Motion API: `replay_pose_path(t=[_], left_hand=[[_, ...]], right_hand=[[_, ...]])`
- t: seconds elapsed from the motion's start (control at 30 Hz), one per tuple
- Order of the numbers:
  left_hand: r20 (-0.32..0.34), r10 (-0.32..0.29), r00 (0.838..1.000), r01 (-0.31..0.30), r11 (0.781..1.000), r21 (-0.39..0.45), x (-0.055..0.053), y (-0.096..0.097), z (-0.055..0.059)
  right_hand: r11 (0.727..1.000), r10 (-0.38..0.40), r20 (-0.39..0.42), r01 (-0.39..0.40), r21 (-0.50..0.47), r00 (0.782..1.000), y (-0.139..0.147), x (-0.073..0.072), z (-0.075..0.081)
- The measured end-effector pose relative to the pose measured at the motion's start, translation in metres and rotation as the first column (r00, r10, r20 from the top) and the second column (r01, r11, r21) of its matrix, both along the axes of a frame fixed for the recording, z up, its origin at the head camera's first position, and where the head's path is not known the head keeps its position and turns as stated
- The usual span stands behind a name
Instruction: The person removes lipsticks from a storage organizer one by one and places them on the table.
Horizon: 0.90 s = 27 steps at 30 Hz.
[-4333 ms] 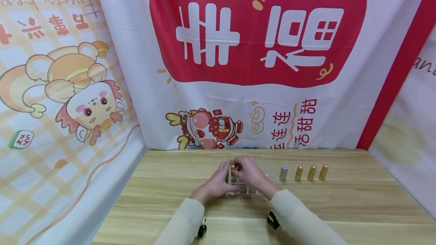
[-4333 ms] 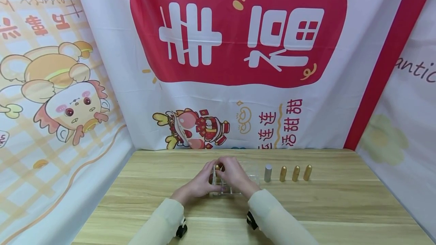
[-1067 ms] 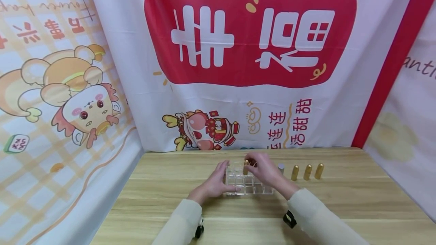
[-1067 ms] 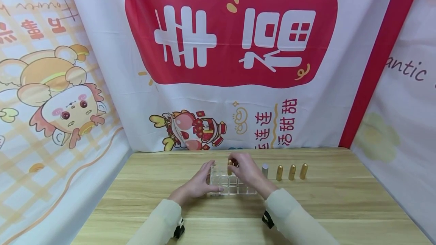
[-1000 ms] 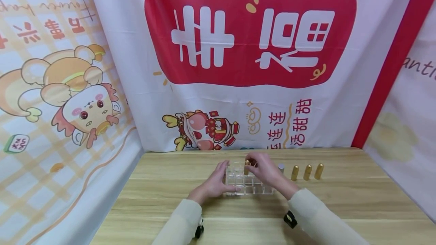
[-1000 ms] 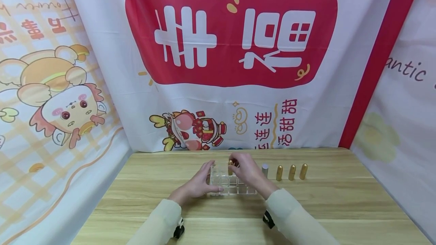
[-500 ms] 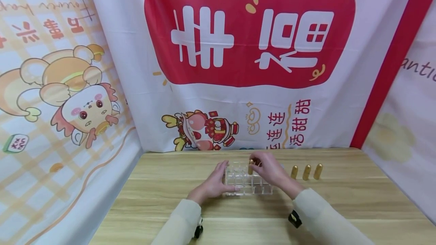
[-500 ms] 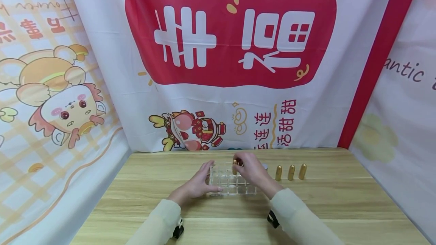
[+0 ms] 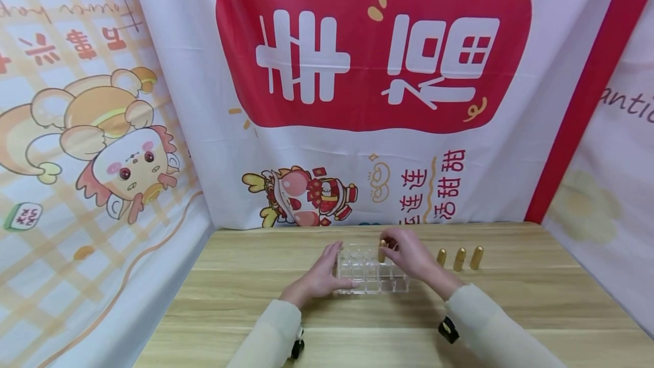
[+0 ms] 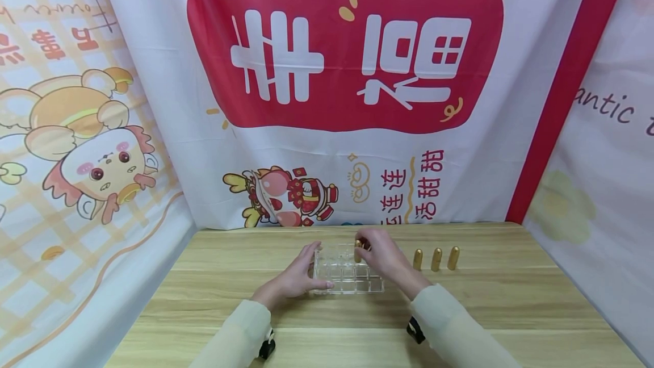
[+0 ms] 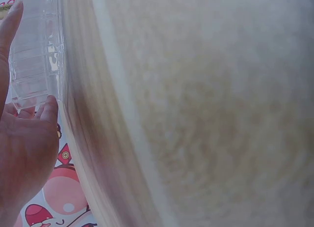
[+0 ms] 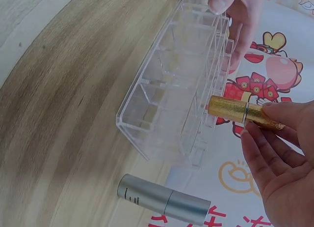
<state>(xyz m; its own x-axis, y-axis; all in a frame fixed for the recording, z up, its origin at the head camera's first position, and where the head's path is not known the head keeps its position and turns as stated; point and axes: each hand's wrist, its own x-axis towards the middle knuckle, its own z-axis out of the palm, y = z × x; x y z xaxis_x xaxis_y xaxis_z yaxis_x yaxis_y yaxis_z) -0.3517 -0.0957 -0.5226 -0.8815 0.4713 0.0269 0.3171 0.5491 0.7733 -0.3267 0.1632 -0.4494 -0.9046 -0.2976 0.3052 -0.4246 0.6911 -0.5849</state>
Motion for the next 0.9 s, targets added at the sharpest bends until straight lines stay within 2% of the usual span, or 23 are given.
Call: replay_pose_path(t=[0.9], left_hand=[[-0.007,0.002,1.000,-0.002,1.000,-0.020,0.002,-0.001,0.001]], right_hand=[[0.999,-0.041,0.005,0.040,0.026,0.999,0.020,0.003,0.000]])
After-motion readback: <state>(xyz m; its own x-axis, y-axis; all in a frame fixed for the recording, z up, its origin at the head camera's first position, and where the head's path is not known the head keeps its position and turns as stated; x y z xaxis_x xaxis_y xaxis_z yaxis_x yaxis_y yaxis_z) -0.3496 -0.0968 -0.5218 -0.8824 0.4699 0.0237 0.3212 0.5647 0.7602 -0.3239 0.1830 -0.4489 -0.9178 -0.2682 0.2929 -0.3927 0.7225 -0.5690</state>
